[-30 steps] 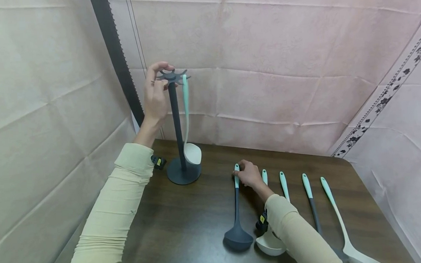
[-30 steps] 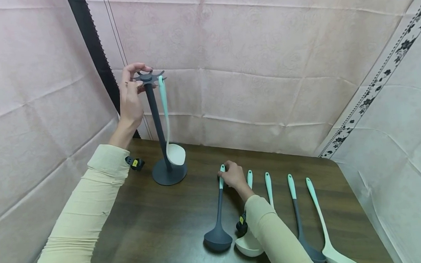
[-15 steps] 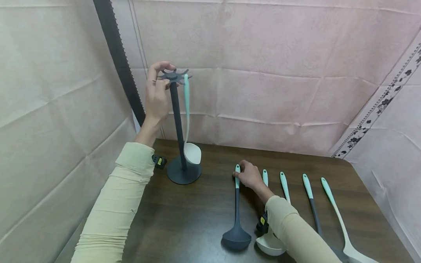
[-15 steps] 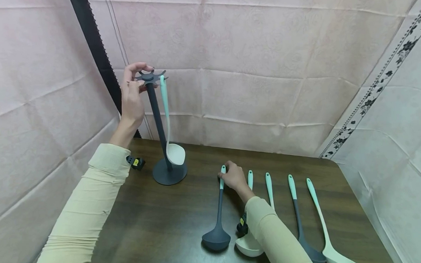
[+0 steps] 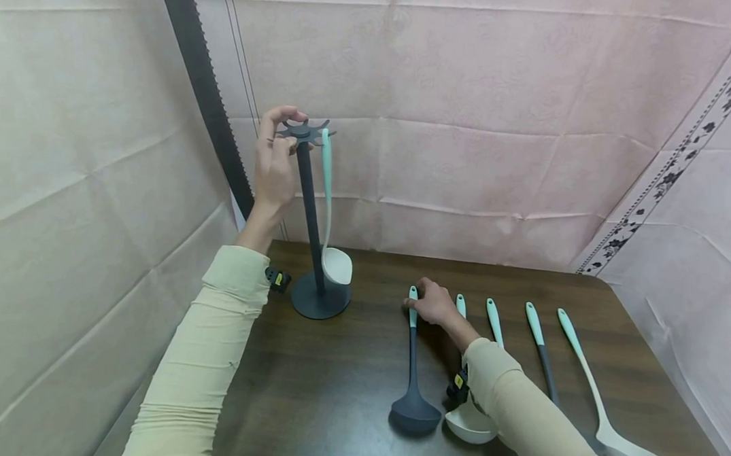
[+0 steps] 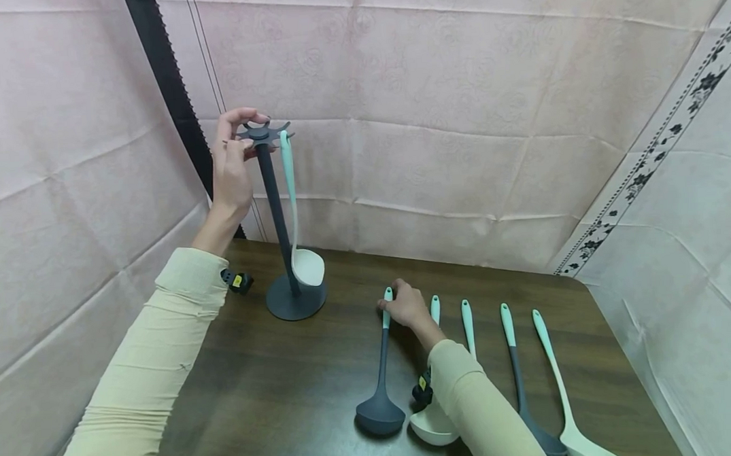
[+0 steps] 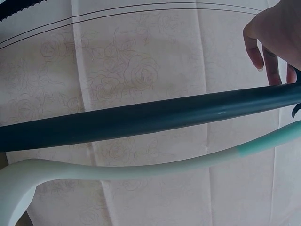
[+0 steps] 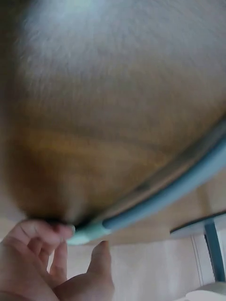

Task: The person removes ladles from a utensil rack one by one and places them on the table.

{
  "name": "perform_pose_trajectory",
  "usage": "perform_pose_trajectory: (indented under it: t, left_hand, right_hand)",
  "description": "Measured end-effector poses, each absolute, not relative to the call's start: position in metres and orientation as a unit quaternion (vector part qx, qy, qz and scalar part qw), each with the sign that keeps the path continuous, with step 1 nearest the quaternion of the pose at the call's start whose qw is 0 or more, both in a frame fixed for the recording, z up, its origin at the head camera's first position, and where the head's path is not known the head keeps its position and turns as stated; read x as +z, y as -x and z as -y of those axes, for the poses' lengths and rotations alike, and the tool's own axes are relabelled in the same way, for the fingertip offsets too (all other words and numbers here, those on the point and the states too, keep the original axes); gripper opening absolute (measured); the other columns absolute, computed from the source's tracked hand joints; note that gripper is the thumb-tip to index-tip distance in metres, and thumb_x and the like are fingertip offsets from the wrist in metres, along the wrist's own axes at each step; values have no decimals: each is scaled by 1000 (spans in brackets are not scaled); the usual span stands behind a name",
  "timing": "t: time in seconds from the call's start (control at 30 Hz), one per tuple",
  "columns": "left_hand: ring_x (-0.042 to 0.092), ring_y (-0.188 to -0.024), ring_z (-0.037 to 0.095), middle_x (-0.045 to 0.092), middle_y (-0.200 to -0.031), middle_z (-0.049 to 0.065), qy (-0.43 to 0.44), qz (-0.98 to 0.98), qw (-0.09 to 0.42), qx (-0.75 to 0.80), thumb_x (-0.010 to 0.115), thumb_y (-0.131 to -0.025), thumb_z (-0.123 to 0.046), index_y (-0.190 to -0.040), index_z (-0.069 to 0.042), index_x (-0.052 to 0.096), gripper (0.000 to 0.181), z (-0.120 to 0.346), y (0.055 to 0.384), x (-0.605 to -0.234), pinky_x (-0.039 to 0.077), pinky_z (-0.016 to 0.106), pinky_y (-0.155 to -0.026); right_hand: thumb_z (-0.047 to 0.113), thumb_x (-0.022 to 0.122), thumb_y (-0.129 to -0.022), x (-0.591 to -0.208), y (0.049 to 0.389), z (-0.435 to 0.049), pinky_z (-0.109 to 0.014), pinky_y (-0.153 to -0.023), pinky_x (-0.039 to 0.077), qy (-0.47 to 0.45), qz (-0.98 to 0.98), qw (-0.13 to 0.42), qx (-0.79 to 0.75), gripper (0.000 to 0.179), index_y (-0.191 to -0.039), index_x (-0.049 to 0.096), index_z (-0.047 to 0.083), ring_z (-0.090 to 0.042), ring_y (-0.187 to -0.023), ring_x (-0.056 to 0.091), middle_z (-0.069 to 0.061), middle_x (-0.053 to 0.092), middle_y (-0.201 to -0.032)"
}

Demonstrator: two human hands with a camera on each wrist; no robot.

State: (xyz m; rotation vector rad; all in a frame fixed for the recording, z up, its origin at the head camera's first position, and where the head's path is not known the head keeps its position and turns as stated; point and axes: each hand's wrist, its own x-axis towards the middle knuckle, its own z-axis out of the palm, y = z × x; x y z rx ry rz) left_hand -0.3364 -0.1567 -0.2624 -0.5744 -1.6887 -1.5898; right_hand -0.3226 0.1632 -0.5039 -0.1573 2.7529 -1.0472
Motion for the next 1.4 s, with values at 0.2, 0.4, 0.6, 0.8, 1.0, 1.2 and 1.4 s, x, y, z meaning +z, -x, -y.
perform_pose_trajectory:
  t: [0.2,0.4,0.6,0.8,1.0,1.2,1.4]
  left_hand:
    - [64,-100,30,60,-132,6,223,658,366,-619,33,-98,-15,-137,-7,55,46,156,337,-262,49,35,-97]
    - [64,-97,29,61,-132,6,222,660,365,-618,34,-98,-16,-137,-7,55,45,155,337,-263,46,33,-92]
    - [64,-98,28,61,-132,6,222,662,364,-617,34,-98,-17,-137,-7,55,45,154,336,-263,47,34,-93]
    - [63,-100,31,61,-132,6,224,661,363,-618,34,-98,-18,-137,-7,55,45,154,338,-263,47,34,-94]
    - [63,-101,30,60,-131,7,226,659,365,-618,34,-98,-16,-137,-5,55,46,155,339,-265,48,34,-96]
    - [62,-106,31,59,-132,7,231,659,360,-618,32,-98,-15,-138,-6,53,46,156,338,-264,49,36,-99]
    - [58,-120,24,59,-137,3,225,677,361,-601,31,-98,-17,-139,-7,54,48,159,337,-262,45,37,-100]
  right_hand:
    - [37,70,-102,-480,317,-169,-48,-79,59,96,-937,109,-318,67,-152,45,0,-34,-96,70,-23,65,-125]
    - [53,64,-102,-459,312,-174,-65,-107,44,140,-954,41,-261,78,-159,42,4,-44,-137,52,-25,53,-151]
    - [71,53,-99,-447,307,-177,-71,-111,37,145,-966,-8,-215,88,-164,39,13,-48,-146,40,-24,39,-164]
    - [83,44,-95,-439,301,-178,-73,-116,26,156,-967,-21,-198,97,-170,27,22,-48,-152,30,-19,32,-170]
    - [84,41,-95,-437,298,-180,-73,-120,15,168,-967,-22,-189,99,-171,17,26,-45,-160,13,-13,14,-176]
    - [87,44,-91,-438,298,-180,-70,-123,8,171,-968,-54,-173,105,-171,11,29,-40,-162,4,-9,7,-178]
    - [90,48,-86,-436,295,-177,-68,-124,5,176,-970,-77,-149,112,-171,7,30,-37,-163,0,-8,3,-178]
